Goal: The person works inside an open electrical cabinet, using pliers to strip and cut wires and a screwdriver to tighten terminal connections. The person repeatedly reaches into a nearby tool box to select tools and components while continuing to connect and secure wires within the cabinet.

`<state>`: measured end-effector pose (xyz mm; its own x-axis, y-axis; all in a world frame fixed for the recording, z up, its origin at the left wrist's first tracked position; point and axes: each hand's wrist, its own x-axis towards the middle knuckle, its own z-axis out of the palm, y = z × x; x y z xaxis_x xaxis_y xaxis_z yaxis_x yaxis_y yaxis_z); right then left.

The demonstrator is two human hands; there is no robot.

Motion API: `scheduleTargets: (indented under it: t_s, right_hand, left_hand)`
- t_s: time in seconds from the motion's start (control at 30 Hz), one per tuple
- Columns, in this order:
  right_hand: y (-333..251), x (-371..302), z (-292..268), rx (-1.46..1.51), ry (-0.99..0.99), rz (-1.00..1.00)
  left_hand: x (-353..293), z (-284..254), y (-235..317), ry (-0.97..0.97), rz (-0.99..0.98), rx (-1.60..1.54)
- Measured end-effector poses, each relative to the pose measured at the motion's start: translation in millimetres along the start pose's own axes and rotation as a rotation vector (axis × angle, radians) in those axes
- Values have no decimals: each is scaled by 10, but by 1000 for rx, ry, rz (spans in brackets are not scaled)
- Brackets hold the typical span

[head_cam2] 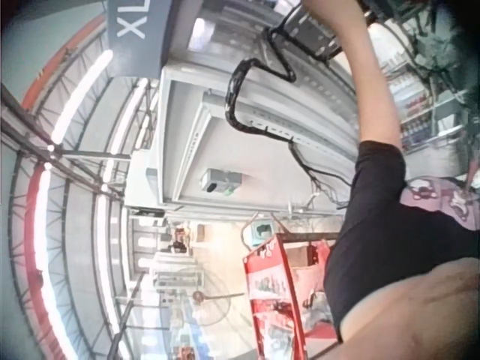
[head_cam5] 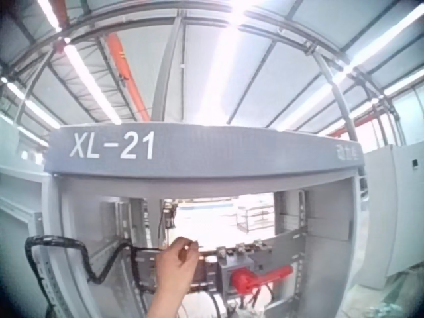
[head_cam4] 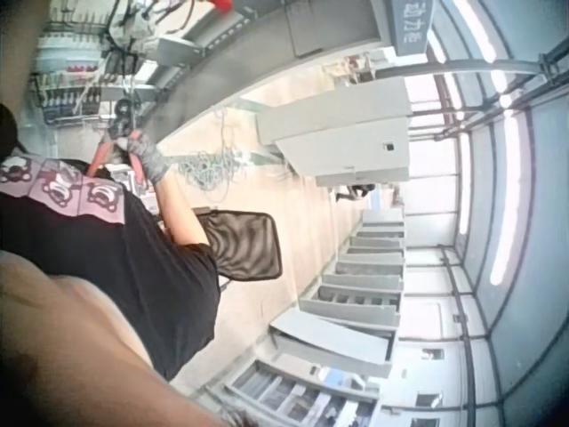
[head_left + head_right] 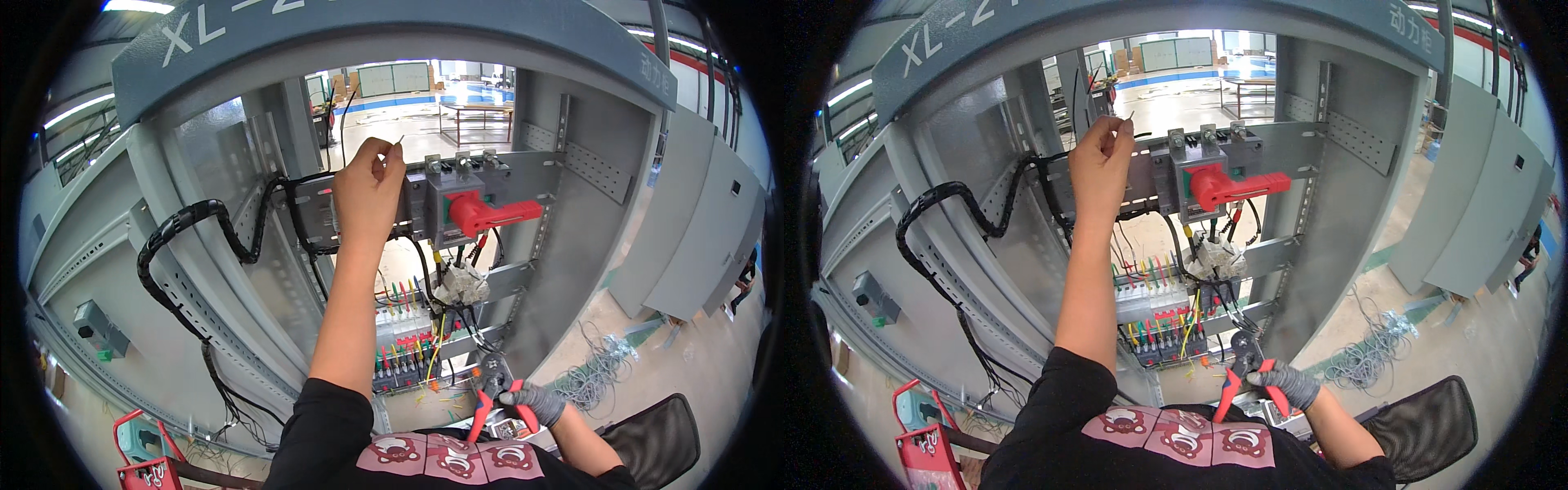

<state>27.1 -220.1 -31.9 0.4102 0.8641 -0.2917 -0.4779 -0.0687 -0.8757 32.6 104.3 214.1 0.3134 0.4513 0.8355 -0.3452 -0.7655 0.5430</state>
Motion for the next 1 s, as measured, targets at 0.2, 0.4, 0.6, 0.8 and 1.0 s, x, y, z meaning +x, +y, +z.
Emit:
scheduleTargets:
  t_s: [0.2, 0.4, 0.6, 0.8, 1.0]
  right_hand:
    - [9, -39, 391, 426, -412, 45]
    - [-1120, 6, 555, -1082, -64, -500]
    - [-2831, 159, 1138, -1108, 162, -572]
    - [-3435, 618, 1322, -1134, 223, -250]
    - [-3426, 763, 1303, -1222, 240, -218]
  left_hand:
    - [0, -26, 25, -30, -36, -94]
    - [-26, -24, -64, -78, -39, -115]
    - [-7, -20, -58, -104, -2, -139]
    - [47, -1, -94, -82, 37, -176]
    - [34, -48, -63, -99, 22, -158]
